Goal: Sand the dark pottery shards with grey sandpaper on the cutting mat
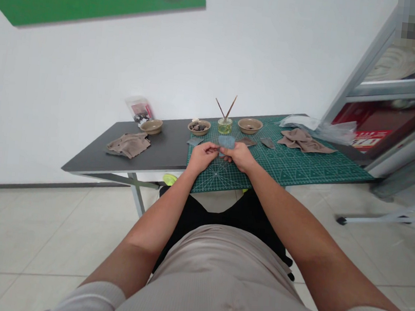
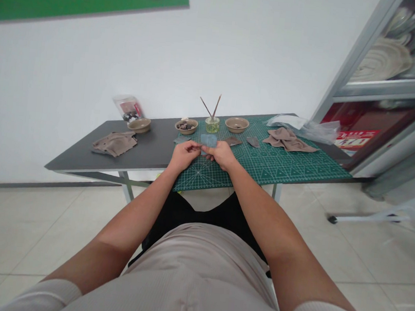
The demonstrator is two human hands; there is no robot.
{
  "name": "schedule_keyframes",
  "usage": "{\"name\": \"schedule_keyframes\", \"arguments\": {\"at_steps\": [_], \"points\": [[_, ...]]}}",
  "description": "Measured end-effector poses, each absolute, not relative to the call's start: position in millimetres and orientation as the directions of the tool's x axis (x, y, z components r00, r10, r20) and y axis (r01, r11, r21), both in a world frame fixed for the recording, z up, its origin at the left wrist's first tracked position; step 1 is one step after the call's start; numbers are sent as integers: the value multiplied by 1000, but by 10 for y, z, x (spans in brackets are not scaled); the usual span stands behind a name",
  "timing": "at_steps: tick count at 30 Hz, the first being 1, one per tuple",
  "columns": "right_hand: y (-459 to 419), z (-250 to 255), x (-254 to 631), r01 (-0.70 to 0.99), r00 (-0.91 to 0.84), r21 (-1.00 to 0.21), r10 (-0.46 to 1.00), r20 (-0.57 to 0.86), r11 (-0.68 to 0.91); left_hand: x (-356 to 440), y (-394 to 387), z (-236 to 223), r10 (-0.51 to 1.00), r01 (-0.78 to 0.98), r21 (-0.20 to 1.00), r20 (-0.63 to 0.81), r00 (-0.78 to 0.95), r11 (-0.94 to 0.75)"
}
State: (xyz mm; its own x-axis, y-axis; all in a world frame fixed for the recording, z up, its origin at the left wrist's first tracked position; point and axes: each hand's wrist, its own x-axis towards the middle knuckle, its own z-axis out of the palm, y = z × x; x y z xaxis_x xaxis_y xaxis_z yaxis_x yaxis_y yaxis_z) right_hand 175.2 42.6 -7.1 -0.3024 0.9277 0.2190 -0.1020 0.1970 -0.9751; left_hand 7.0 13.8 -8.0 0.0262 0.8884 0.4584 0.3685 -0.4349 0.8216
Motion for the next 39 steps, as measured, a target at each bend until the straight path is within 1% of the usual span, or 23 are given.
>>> {"name": "schedule_keyframes", "arguments": {"at_steps": [7,13,18,21,24,27,30,36,39], "points": [[415,-59,1752,-117,-296,-975,930,217,190,61,132,-81,887,362,823,461,26,-438],[407,-54,1752,-82,-322,-974,919,226,210,46,131,-72,885,389,814,465,6,-430],[410,-64,1752,-89,-316,-971,918,241,224,41,148,-90,885,395,812,465,5,-429],[416,-70,1759,-93,-328,-970,913,244,226,17,162,-88,860,411,778,509,33,-476],[418,-68,1778,-90,-378,-969,892,247,230,-11,171,-66,819,440,719,570,69,-538],[410,-62,1793,-81,-418,-971,876,240,227,-18,171,-45,801,442,697,592,89,-565],[397,-58,1789,-81,-387,-971,891,240,226,2,163,-50,804,433,705,589,83,-561],[400,-67,1760,-102,-340,-970,909,242,221,40,144,-86,865,353,808,501,8,-471],[404,-69,1754,-81,-333,-975,916,223,208,35,139,-82,871,362,810,490,11,-461]]}}
